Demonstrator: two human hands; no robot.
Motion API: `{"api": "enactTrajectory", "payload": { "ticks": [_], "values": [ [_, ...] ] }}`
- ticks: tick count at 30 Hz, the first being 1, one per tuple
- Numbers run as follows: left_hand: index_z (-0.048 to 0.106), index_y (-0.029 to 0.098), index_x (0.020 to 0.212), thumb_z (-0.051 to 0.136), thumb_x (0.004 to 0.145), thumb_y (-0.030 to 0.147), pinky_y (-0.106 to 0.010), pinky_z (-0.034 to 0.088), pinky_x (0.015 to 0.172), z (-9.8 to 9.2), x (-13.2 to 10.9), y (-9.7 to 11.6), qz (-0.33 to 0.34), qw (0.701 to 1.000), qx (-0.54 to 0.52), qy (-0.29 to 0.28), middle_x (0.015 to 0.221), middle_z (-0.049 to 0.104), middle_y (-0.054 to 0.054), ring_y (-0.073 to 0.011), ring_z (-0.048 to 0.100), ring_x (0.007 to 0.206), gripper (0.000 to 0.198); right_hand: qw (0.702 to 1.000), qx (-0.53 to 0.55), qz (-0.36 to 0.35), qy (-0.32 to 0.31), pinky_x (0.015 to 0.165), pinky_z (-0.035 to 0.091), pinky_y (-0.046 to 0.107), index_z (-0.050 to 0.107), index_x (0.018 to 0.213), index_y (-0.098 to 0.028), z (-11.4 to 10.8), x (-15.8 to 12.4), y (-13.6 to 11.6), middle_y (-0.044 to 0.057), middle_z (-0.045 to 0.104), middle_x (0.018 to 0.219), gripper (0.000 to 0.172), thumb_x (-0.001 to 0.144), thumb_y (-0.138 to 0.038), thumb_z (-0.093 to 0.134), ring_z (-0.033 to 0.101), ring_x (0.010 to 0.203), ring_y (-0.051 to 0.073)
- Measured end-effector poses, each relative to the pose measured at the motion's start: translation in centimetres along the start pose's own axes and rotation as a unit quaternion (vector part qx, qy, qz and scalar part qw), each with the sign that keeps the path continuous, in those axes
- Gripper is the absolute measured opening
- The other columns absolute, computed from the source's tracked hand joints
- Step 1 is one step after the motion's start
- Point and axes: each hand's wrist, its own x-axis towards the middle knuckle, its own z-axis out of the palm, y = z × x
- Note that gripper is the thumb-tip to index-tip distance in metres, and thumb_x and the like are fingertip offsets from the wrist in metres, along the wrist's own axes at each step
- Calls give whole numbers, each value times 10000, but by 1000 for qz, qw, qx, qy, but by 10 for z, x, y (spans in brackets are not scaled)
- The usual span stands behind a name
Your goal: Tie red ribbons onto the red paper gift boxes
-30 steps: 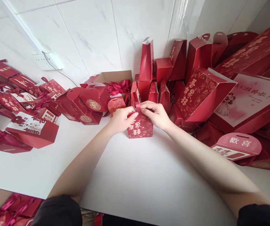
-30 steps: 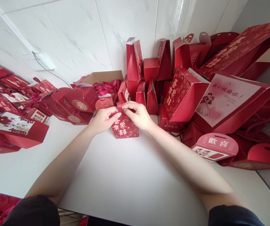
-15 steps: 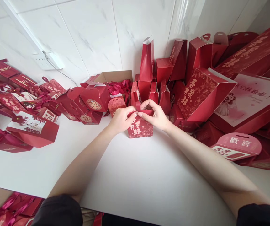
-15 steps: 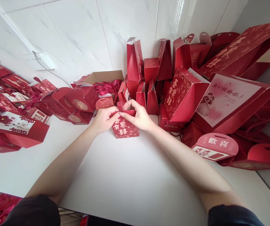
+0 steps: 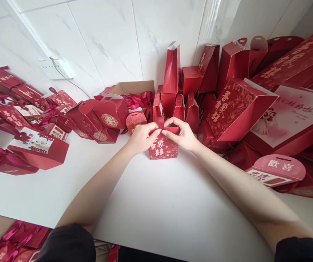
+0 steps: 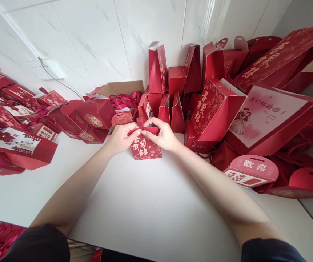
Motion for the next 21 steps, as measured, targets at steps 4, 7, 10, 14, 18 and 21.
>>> {"api": "enactTrajectory", "payload": {
  "ticks": [4, 7, 10, 14, 18, 21],
  "values": [
    [473, 167, 659, 499, 913, 304, -251, 284, 552, 1, 0, 0, -3, 1000, -1, 1, 575, 428, 50, -94, 377, 557, 290, 1000, -7, -5, 7, 870, 520, 373, 625, 942, -217, 0, -1, 2, 37, 668, 944, 158, 860, -342, 672, 637, 890, 205],
    [481, 166, 672, 498, 916, 306, -247, 293, 557, 1, 0, 0, 1, 1000, -1, 3, 577, 429, 53, -91, 374, 556, 281, 1000, -14, -14, 21, 875, 523, 380, 638, 933, -213, 1, -2, 3, 39, 679, 939, 117, 861, -304, 656, 646, 886, 207],
    [511, 166, 702, 497, 916, 304, -243, 311, 568, 2, 0, 1, 6, 1000, -3, 6, 594, 464, 50, -90, 393, 561, 255, 999, -24, -20, 34, 867, 527, 380, 639, 917, -211, 3, -3, 4, 39, 678, 920, 92, 862, -285, 641, 648, 869, 206],
    [523, 167, 717, 495, 914, 310, -244, 322, 571, 2, -1, 1, 1, 1000, -3, 9, 610, 486, 42, -96, 409, 568, 245, 999, -31, -25, 34, 858, 523, 376, 628, 926, -216, 3, -3, 3, 39, 670, 926, 95, 876, -297, 623, 638, 872, 207],
    [496, 169, 697, 500, 909, 309, -244, 316, 565, 3, -1, 0, 5, 1000, 4, 15, 602, 466, 44, -95, 392, 563, 254, 1000, -10, -23, 12, 837, 510, 360, 619, 930, -216, 0, -3, 2, 33, 650, 906, 116, 912, -324, 583, 624, 854, 196],
    [507, 170, 708, 498, 911, 308, -243, 319, 565, 4, -1, -1, 7, 1000, 5, 16, 602, 471, 44, -96, 397, 563, 246, 1000, 1, -16, 1, 875, 503, 369, 610, 954, -220, -1, -2, 3, 37, 645, 944, 126, 906, -337, 597, 622, 904, 204]
  ]
}}
